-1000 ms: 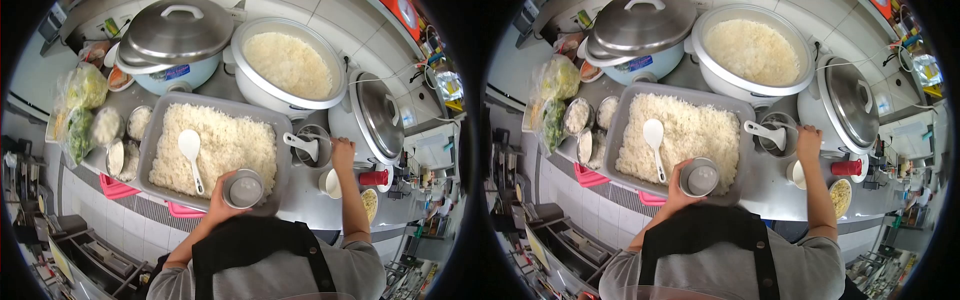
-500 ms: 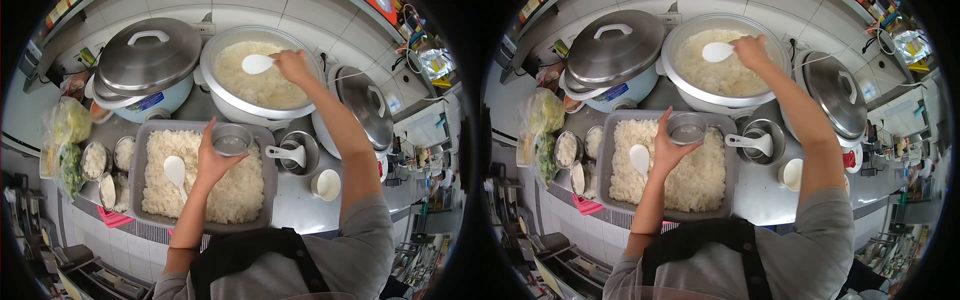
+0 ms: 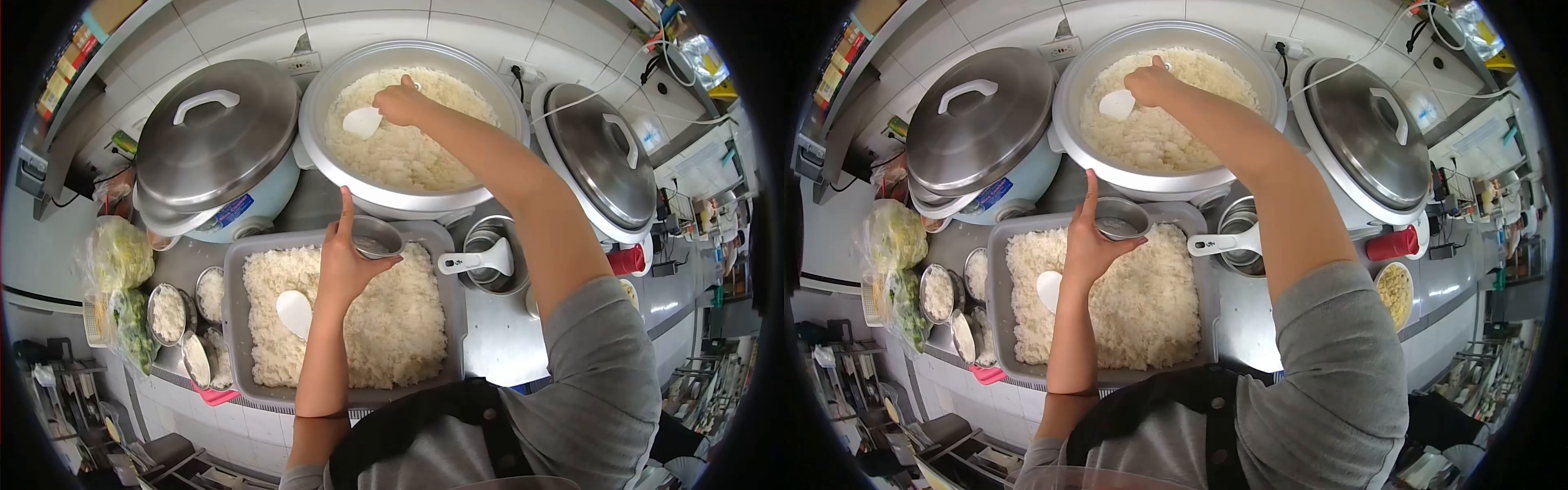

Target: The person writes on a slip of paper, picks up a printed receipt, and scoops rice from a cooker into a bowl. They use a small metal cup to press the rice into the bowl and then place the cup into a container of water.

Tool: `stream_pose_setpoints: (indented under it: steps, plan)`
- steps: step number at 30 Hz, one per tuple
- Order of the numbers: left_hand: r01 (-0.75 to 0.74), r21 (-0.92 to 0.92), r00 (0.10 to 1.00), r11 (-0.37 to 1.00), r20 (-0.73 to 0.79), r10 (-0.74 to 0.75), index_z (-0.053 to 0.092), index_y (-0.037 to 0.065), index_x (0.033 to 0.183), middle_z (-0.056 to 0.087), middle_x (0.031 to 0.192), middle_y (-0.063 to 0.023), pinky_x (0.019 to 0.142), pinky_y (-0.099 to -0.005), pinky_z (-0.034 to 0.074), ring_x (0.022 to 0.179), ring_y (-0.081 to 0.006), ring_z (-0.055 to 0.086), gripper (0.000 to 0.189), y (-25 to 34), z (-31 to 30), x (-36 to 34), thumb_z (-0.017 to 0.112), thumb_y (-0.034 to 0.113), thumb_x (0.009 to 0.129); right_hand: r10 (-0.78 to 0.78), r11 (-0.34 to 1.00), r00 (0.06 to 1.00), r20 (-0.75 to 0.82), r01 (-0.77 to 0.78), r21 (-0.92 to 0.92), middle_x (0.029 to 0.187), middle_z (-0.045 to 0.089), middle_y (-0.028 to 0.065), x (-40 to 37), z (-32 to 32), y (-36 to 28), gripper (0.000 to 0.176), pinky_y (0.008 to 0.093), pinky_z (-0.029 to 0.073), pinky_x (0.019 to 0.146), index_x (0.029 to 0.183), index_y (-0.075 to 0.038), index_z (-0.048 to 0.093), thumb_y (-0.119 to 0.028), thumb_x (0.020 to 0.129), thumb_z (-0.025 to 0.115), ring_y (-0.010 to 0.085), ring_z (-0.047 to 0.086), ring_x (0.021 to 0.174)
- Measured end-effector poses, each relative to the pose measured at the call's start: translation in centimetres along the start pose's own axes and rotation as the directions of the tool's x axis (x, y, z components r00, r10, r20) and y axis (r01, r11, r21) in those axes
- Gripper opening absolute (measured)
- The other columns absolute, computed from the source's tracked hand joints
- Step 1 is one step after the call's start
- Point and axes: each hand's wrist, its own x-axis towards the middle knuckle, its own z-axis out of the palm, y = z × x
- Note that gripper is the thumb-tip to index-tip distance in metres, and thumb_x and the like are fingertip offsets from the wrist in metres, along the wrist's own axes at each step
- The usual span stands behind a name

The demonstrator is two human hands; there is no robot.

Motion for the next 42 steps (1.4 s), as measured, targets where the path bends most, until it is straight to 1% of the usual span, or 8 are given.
stream_pose_setpoints:
  steps: [4, 7, 13, 19, 25, 31, 37, 42]
  plan:
    - [0.022, 0.074, 1.000, 0.997, 0.008, -0.023, 0.016, 0.012, 0.160, 0.061, 0.100, -0.0218, 0.080, -0.0408, 0.055, 0.087, -0.0349, 0.064, 0.135, 0.4, -0.5, 0.1, 0.096, 0.016, 0.052, 0.049, 0.981, 0.984, 0.170, -0.080, 0.177, 0.101, 0.075, 0.0056, 0.2, 0.7, 0.6, 0.022, 0.0505, 0.029, 0.094, 0.110, -0.018, 0.076, -0.021, 0.092, 0.063, 0.0233, 0.065, 0.101]
    - [-0.002, 0.080, 1.000, 0.997, -0.010, 0.003, 0.016, 0.009, 0.160, 0.061, 0.098, -0.0219, 0.079, -0.0413, 0.055, 0.086, -0.0347, 0.063, 0.134, 0.6, -0.4, 0.1, 0.096, 0.016, 0.052, 0.069, 0.945, 0.985, 0.155, -0.114, 0.306, 0.099, 0.074, 0.0056, -0.2, 1.9, 1.0, 0.024, 0.0575, 0.029, 0.096, 0.110, -0.023, 0.076, -0.022, 0.089, 0.065, 0.0258, 0.065, 0.104]
    - [0.052, 0.084, 0.998, 0.995, -0.027, -0.050, 0.019, 0.007, 0.159, 0.064, 0.099, -0.0234, 0.082, -0.0405, 0.054, 0.094, -0.0353, 0.066, 0.133, 1.2, -0.3, 0.1, 0.097, 0.021, 0.052, 0.054, 0.920, 0.967, 0.250, -0.145, 0.363, 0.113, 0.073, 0.0054, -1.4, 1.5, 0.5, 0.029, 0.0544, 0.030, 0.099, 0.118, -0.021, 0.074, -0.030, 0.092, 0.065, 0.0259, 0.063, 0.111]
    - [0.021, 0.094, 0.999, 0.995, -0.026, -0.019, 0.018, 0.005, 0.159, 0.065, 0.098, -0.0231, 0.082, -0.0404, 0.054, 0.093, -0.0357, 0.066, 0.134, 1.0, -0.1, 0.1, 0.097, 0.024, 0.052, -0.041, 0.925, 0.985, 0.169, -0.027, 0.379, 0.105, 0.074, 0.0063, -1.9, 0.8, 0.2, 0.025, 0.0586, 0.028, 0.099, 0.113, -0.024, 0.076, -0.027, 0.090, 0.067, 0.0264, 0.064, 0.108]
    - [0.019, 0.062, 1.000, 0.998, -0.015, -0.018, 0.016, 0.004, 0.159, 0.063, 0.092, -0.0197, 0.075, -0.0389, 0.054, 0.085, -0.0316, 0.061, 0.136, 1.2, -0.2, 0.1, 0.097, 0.019, 0.051, 0.001, 0.882, 0.975, 0.223, -0.105, 0.459, 0.109, 0.074, 0.0064, -3.6, 1.0, -0.9, 0.026, 0.0585, 0.026, 0.101, 0.115, -0.024, 0.076, -0.027, 0.091, 0.067, 0.0268, 0.063, 0.111]
    - [0.025, 0.084, 0.999, 0.996, -0.029, -0.022, 0.019, 0.004, 0.158, 0.065, 0.094, -0.0201, 0.078, -0.0367, 0.054, 0.087, -0.0297, 0.067, 0.134, 0.5, 0.2, 0.0, 0.097, 0.024, 0.052, -0.013, 0.852, 0.978, 0.210, -0.099, 0.513, 0.106, 0.074, 0.0052, -4.5, 1.4, -1.5, 0.026, 0.0600, 0.026, 0.101, 0.116, -0.025, 0.076, -0.027, 0.092, 0.066, 0.0269, 0.063, 0.110]
    - [-0.004, 0.071, 1.000, 0.998, -0.013, 0.004, 0.018, 0.002, 0.158, 0.063, 0.090, -0.0237, 0.082, -0.0414, 0.053, 0.087, -0.0354, 0.060, 0.135, 0.5, -0.1, 0.0, 0.097, 0.023, 0.051, -0.025, 0.858, 0.984, 0.176, -0.069, 0.510, 0.100, 0.074, 0.0047, -5.7, 0.5, -2.1, 0.025, 0.0623, 0.026, 0.100, 0.114, -0.025, 0.076, -0.028, 0.091, 0.066, 0.0265, 0.064, 0.106]
    - [-0.074, 0.087, 0.997, 0.993, -0.008, 0.075, 0.020, 0.003, 0.157, 0.064, 0.096, -0.0252, 0.086, -0.0439, 0.052, 0.096, -0.0404, 0.061, 0.132, 0.6, -1.3, -0.4, 0.096, 0.024, 0.052, -0.041, 0.866, 0.986, 0.162, -0.046, 0.498, 0.089, 0.072, 0.0049, -8.9, -2.5, -1.9, 0.023, 0.0548, 0.038, 0.094, 0.110, -0.020, 0.077, -0.027, 0.092, 0.066, 0.0235, 0.065, 0.091]
